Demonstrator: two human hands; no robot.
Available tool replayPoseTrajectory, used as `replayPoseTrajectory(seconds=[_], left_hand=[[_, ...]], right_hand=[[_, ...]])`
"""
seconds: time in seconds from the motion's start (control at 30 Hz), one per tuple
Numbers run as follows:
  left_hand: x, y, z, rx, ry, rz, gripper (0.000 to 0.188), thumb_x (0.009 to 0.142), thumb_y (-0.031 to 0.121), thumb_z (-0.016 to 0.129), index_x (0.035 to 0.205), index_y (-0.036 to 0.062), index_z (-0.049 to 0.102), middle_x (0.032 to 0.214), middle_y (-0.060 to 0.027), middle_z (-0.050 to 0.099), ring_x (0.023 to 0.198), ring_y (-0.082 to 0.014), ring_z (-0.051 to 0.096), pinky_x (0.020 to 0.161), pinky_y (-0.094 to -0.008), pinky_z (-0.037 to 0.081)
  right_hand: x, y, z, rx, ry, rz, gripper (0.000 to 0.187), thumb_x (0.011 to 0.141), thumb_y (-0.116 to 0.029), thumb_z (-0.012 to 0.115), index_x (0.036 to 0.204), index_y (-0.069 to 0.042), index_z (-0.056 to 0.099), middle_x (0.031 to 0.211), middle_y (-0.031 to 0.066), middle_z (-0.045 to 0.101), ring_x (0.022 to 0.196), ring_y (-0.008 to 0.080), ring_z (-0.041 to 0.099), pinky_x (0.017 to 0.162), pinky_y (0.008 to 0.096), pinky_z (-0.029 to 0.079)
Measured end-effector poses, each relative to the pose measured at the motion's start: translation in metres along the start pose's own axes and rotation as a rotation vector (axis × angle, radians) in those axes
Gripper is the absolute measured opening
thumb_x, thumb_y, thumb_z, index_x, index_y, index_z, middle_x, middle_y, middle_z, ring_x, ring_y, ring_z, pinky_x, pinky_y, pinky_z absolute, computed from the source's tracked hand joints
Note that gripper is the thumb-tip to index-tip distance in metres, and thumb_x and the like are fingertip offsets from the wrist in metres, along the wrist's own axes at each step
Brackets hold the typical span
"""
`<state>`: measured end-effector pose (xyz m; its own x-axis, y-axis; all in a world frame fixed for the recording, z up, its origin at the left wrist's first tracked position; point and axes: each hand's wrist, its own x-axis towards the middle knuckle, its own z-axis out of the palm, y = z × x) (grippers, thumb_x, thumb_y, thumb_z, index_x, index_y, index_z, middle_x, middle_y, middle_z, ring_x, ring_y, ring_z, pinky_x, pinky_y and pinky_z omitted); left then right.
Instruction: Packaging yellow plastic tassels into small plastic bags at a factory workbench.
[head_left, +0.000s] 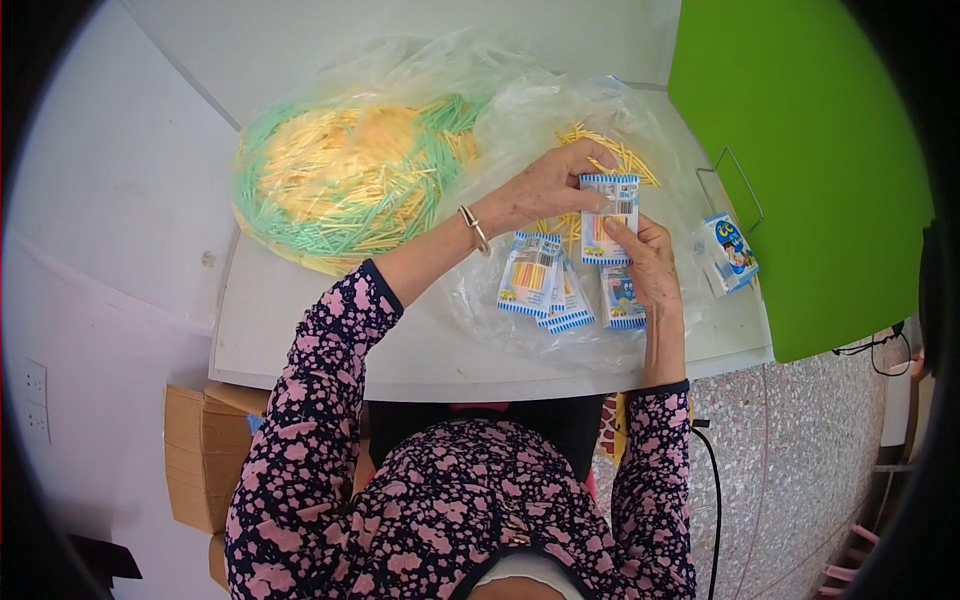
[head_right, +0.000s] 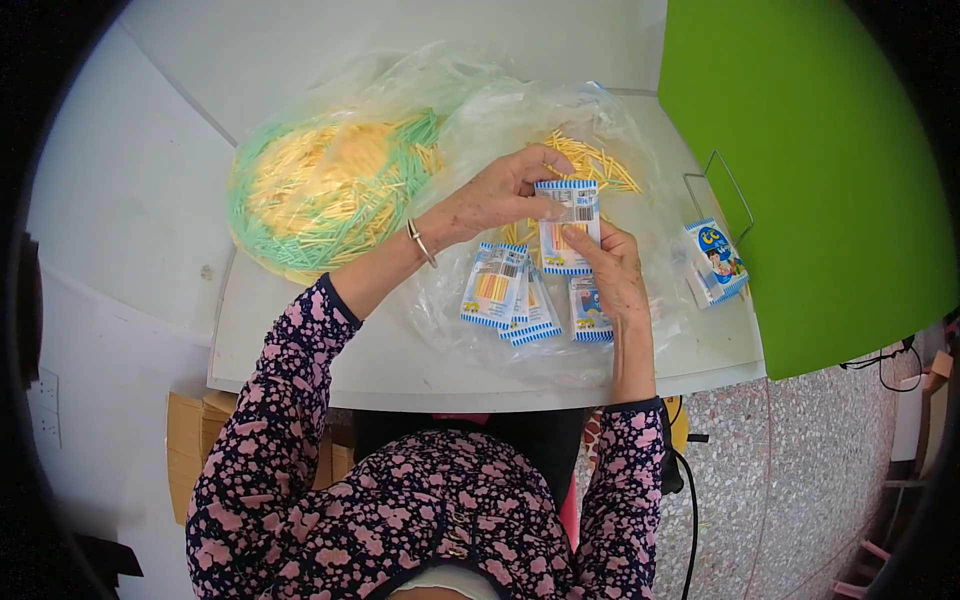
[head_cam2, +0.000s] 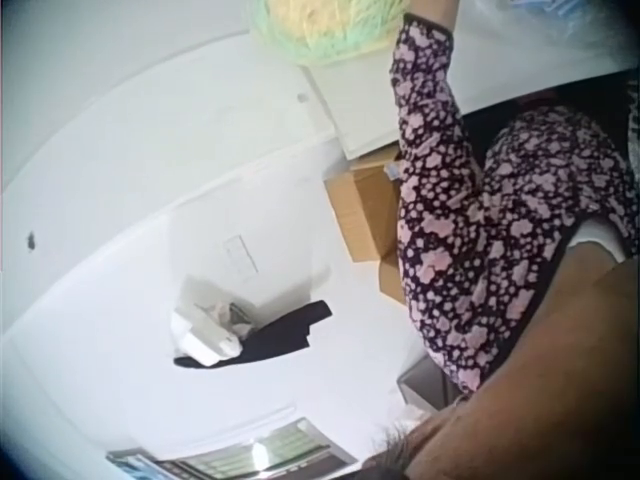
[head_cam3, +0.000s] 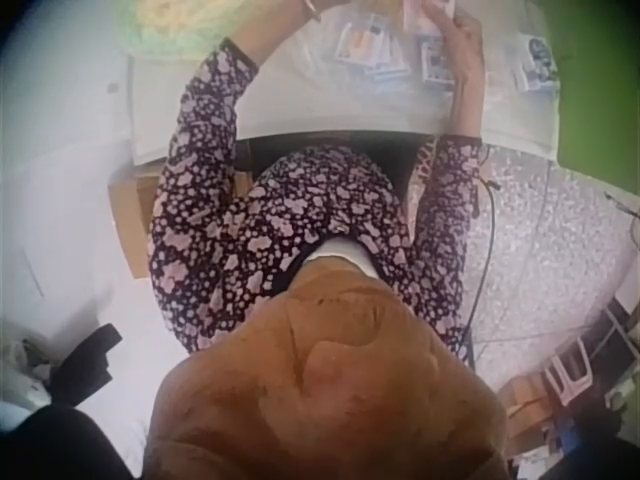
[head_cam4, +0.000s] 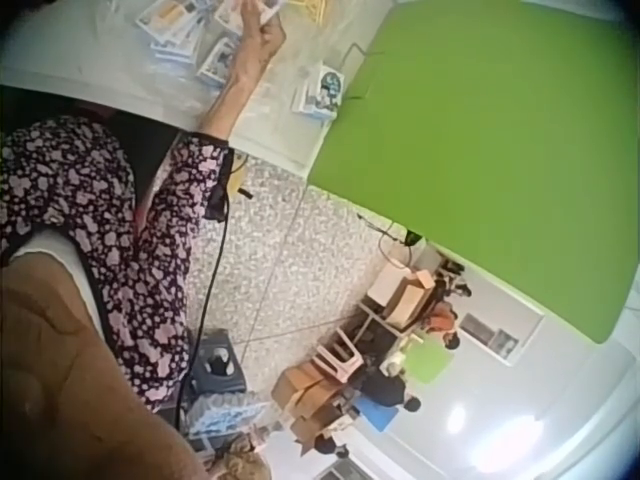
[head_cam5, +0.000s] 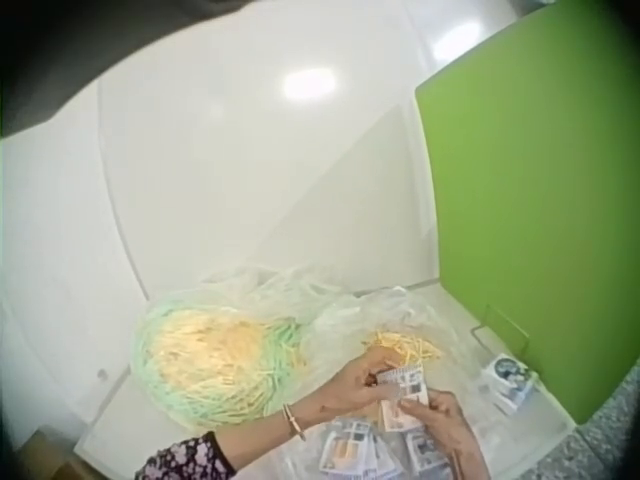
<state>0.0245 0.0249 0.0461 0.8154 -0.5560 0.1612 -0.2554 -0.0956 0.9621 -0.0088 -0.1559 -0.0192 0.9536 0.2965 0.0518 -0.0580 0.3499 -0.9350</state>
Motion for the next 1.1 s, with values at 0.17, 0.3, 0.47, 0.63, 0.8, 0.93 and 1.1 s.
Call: replayPoseTrajectory(seconds=[0.17,0.3,0.47,0.63,0.8,0.93,1.1], left_hand=[[-0.003,0.002,0.005,0.048,-0.023,-0.008,0.035,0.079,0.0,0.057,0.112,0.0031,0.047,0.095,-0.0048,0.059,0.088,-0.0085,0.054,0.08,-0.0252,0.044],[0.002,0.003,0.002,0.041,-0.011,0.001,0.03,0.079,0.003,0.058,0.108,0.0023,0.05,0.094,-0.0027,0.058,0.085,-0.0075,0.053,0.077,-0.0236,0.043],[0.002,0.0,0.007,0.178,0.026,0.061,0.027,0.077,0.004,0.059,0.102,0.0027,0.049,0.089,-0.0015,0.058,0.083,-0.0077,0.051,0.073,-0.0226,0.042],[0.002,0.0,0.009,0.061,0.004,0.066,0.034,0.073,0.0,0.059,0.103,0.0054,0.044,0.095,-0.0054,0.059,0.081,-0.009,0.05,0.071,-0.0235,0.041],[-0.001,0.004,0.01,0.045,0.018,0.008,0.036,0.072,0.001,0.06,0.103,0.0049,0.043,0.097,-0.0067,0.06,0.082,-0.0094,0.05,0.072,-0.0238,0.041],[-0.004,0.003,0.013,0.17,0.071,0.018,0.038,0.072,0.0,0.06,0.106,0.0048,0.044,0.099,-0.0075,0.058,0.088,-0.0108,0.051,0.076,-0.024,0.042],[-0.005,0.011,0.009,-0.049,-0.008,-0.111,0.04,0.072,0.002,0.059,0.109,0.0037,0.045,0.101,-0.0082,0.056,0.094,-0.0128,0.051,0.081,-0.0247,0.042]], right_hand=[[-0.002,-0.003,0.004,0.06,0.01,-0.029,0.025,0.083,-0.014,0.062,0.103,0.0,0.061,0.092,0.0059,0.065,0.08,0.0094,0.059,0.074,0.024,0.046],[-0.004,-0.001,-0.004,-0.003,-0.018,-0.023,0.025,0.083,-0.014,0.062,0.103,0.0,0.061,0.093,0.0062,0.065,0.082,0.0099,0.059,0.076,0.0239,0.046],[-0.004,0.001,-0.001,-0.05,-0.006,-0.001,0.024,0.082,-0.016,0.064,0.1,0.0,0.063,0.09,0.0052,0.065,0.078,0.0084,0.058,0.072,0.0226,0.045],[-0.007,-0.001,0.0,-0.07,-0.004,0.025,0.024,0.08,-0.018,0.067,0.095,-0.001,0.065,0.084,0.0039,0.065,0.072,0.0068,0.057,0.065,0.0207,0.044],[-0.01,0.0,0.003,-0.126,0.008,0.0,0.025,0.078,-0.022,0.069,0.092,-0.001,0.066,0.081,0.0029,0.065,0.069,0.0058,0.056,0.059,0.0192,0.042],[-0.009,0.002,0.003,-0.157,0.01,0.013,0.026,0.077,-0.023,0.07,0.092,-0.002,0.066,0.08,0.002,0.065,0.067,0.0057,0.056,0.058,0.0192,0.042],[-0.011,0.0,-0.001,-0.131,-0.025,0.094,0.026,0.076,-0.023,0.07,0.092,-0.003,0.066,0.079,0.0017,0.064,0.067,0.0057,0.056,0.057,0.0196,0.042]])
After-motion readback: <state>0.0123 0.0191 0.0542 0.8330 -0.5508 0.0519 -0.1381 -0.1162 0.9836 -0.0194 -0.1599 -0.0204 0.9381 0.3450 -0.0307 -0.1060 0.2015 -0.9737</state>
